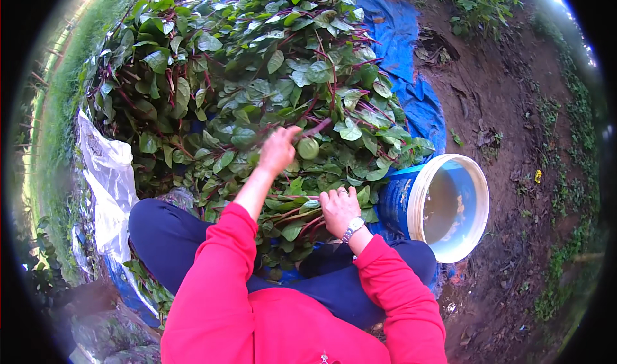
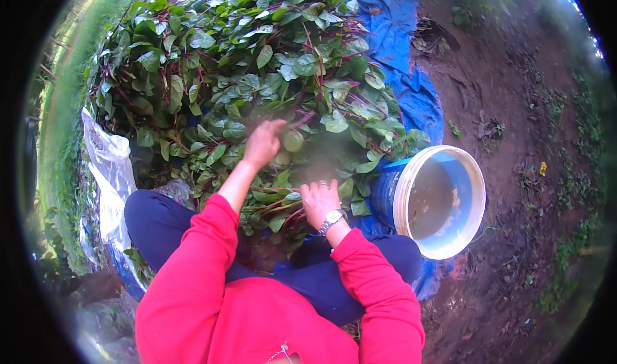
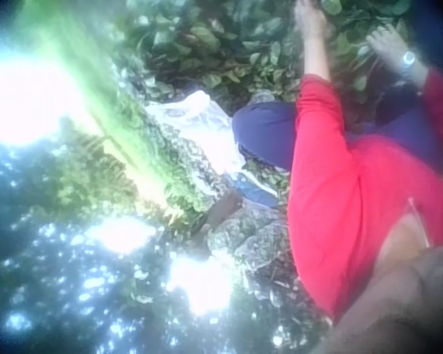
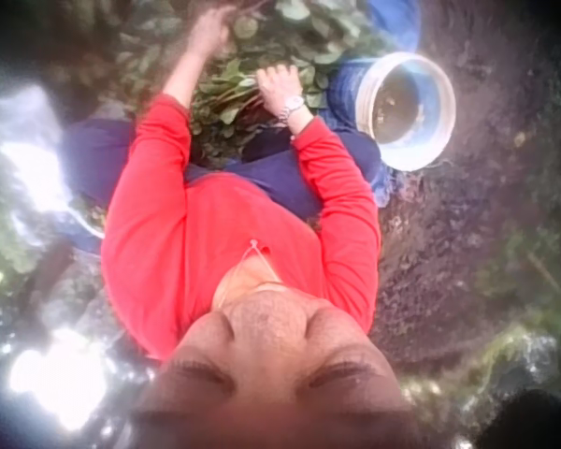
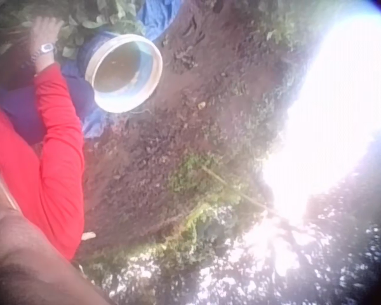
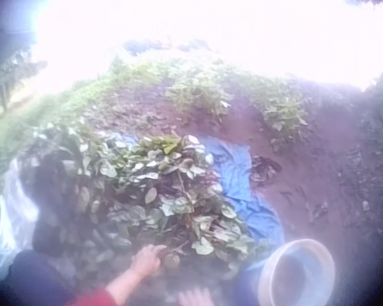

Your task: The person sorts red-stemmed leafy greens by picking them from a pile on a blue tarp, rinsing them in a bucket of water, and placing them into a plastic bag.

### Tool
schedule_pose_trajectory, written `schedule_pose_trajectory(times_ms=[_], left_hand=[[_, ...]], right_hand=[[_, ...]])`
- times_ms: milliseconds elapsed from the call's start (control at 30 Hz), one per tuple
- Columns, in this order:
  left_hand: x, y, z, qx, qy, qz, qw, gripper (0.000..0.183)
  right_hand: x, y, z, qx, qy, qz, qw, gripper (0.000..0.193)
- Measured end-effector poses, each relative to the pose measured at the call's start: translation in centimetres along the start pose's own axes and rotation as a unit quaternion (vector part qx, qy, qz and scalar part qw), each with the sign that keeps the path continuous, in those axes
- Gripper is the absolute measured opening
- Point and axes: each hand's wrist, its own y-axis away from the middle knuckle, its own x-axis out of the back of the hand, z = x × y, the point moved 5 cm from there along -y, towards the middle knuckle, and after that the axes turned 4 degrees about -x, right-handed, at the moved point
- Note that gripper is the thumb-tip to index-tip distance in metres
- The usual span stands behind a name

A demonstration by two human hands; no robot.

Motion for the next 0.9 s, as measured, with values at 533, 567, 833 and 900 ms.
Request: schedule_pose_trajectory(times_ms=[533,567,833,900], left_hand=[[-2.3,-1.1,2.2,-0.015,0.227,-0.272,0.935,0.025],[-2.8,-3.0,0.4,0.056,0.170,-0.172,0.969,0.023],[-5.7,-6.8,-0.8,0.149,-0.164,-0.138,0.965,0.036],[-4.2,-6.4,-0.8,0.115,-0.115,-0.050,0.985,0.031]], right_hand=[[0.1,-0.1,-0.1,0.003,0.014,-0.025,1.000,0.023],[0.0,-0.1,-0.2,0.013,0.019,-0.015,1.000,0.023],[0.0,-0.2,-0.4,0.014,0.012,-0.002,1.000,0.021],[0.4,-0.3,-0.7,0.018,0.013,0.015,1.000,0.018]])
